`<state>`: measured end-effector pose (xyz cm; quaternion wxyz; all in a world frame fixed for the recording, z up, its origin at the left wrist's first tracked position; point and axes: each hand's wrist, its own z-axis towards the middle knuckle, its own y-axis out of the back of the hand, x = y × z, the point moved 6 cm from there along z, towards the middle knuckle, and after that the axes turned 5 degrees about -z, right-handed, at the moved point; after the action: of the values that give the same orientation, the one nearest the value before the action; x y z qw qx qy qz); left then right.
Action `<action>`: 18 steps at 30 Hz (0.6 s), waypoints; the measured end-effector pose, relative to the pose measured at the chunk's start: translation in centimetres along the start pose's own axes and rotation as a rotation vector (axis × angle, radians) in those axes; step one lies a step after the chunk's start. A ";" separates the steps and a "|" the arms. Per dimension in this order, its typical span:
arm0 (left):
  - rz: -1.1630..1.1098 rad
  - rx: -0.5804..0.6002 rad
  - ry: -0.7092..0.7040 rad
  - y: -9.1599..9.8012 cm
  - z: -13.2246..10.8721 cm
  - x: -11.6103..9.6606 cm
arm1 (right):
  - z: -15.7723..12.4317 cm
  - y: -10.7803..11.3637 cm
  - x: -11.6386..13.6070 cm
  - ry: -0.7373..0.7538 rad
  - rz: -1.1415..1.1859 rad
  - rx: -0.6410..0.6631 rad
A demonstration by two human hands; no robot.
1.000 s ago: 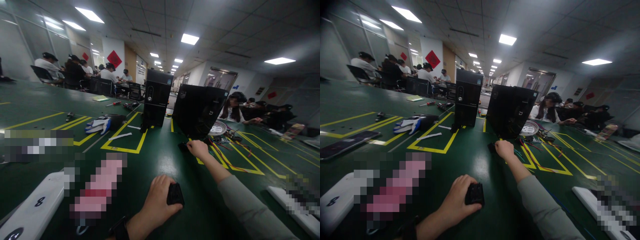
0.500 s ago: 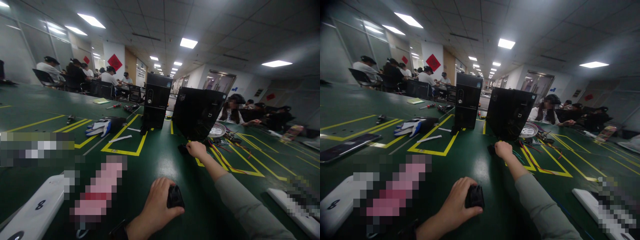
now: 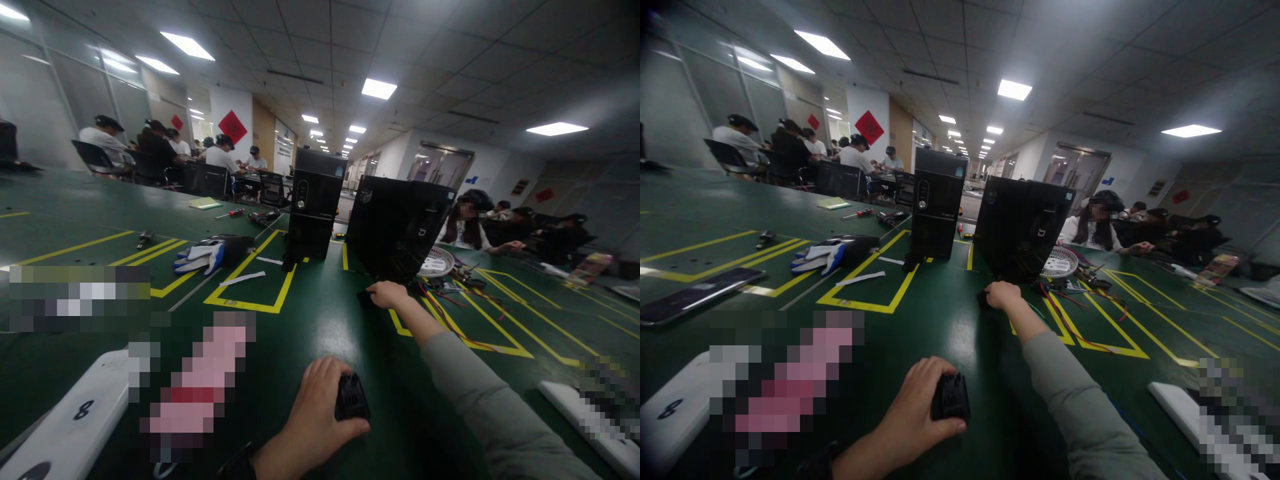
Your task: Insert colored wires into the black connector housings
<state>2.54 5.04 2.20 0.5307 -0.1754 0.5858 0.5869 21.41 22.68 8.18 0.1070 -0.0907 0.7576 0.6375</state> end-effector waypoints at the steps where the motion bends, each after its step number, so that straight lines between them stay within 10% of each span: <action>1: -0.002 0.000 0.002 0.0 0.0 0.0 | 0.2 0.0 0.1 0.007 0.000 0.007; 12: -0.015 0.010 0.015 0.1 0.0 -0.2 | 0.6 0.6 0.6 0.036 -0.006 0.032; 18: -0.041 -0.010 0.005 0.0 -0.1 0.1 | -3.1 1.3 2.2 0.116 0.004 -0.157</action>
<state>2.46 5.02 2.12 0.5404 -0.1912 0.5805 0.5782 18.85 19.87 9.27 0.0544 -0.1342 0.7103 0.6888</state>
